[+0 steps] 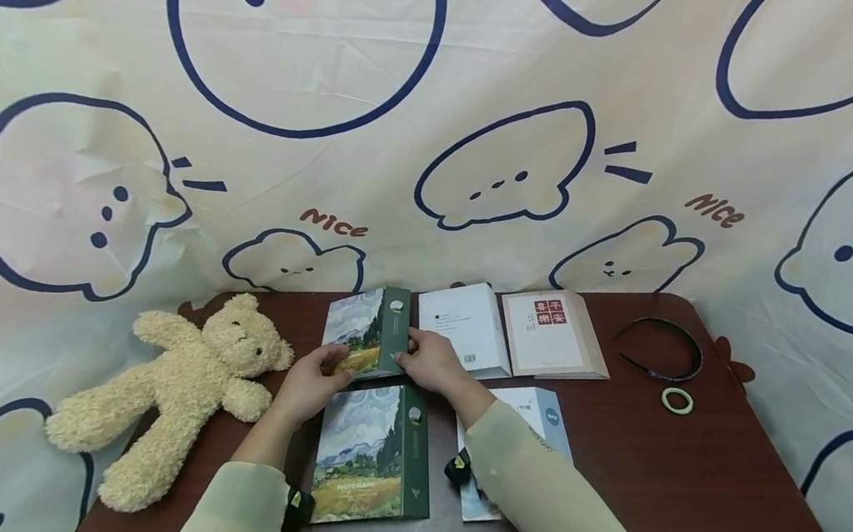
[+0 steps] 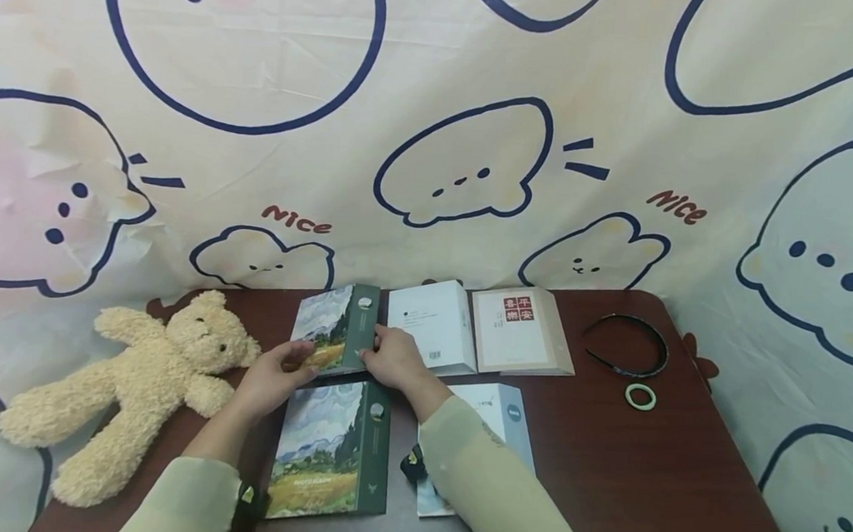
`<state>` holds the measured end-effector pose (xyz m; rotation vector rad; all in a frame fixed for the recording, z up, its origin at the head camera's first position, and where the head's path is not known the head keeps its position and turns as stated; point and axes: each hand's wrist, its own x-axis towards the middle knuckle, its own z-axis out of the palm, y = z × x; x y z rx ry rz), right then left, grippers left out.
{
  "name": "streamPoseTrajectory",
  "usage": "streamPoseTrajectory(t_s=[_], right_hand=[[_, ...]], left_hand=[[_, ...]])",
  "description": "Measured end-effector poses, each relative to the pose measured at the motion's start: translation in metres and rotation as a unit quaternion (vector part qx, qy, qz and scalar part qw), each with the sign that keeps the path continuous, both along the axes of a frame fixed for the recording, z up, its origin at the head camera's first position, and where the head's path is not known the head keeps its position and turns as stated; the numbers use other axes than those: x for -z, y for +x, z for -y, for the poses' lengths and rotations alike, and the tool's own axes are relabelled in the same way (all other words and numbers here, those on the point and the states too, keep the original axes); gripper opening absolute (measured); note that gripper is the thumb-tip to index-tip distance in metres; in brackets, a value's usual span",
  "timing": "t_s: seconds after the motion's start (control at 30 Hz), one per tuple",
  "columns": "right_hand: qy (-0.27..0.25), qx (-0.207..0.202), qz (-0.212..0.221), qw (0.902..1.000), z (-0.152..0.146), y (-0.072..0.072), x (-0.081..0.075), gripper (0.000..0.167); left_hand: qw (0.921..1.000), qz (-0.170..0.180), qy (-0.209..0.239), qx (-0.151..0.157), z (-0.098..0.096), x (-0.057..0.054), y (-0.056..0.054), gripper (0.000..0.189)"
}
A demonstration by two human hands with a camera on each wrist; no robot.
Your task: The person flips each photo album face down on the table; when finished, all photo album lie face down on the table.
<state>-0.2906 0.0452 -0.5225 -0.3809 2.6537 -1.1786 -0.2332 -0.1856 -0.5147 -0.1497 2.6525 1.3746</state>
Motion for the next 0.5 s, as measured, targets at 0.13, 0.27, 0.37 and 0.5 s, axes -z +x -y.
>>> streamPoseTrajectory(t_s=[0.13,0.27,0.37,0.5], right_hand=[[0.019,0.003,-0.010,0.9998,0.0027,0.0004,-0.0014,0.059],[0.027,0.008,-0.017,0.9995,0.0021,0.0022,-0.0038,0.057],[0.023,0.014,-0.013,0.9996,-0.0001,0.0039,-0.0058,0.058],[0.013,0.015,-0.013,0.9997,-0.0040,0.0062,-0.0059,0.061]], left_hand=[[1.0000,0.005,-0.002,0.000,-0.0006,-0.0023,-0.0003,0.051],[0.9999,0.011,-0.002,0.000,-0.0018,-0.0052,0.0010,0.052],[0.9999,0.012,0.000,0.001,-0.0015,-0.0055,0.0015,0.052],[1.0000,0.007,-0.004,0.004,-0.0006,-0.0048,0.0025,0.051]])
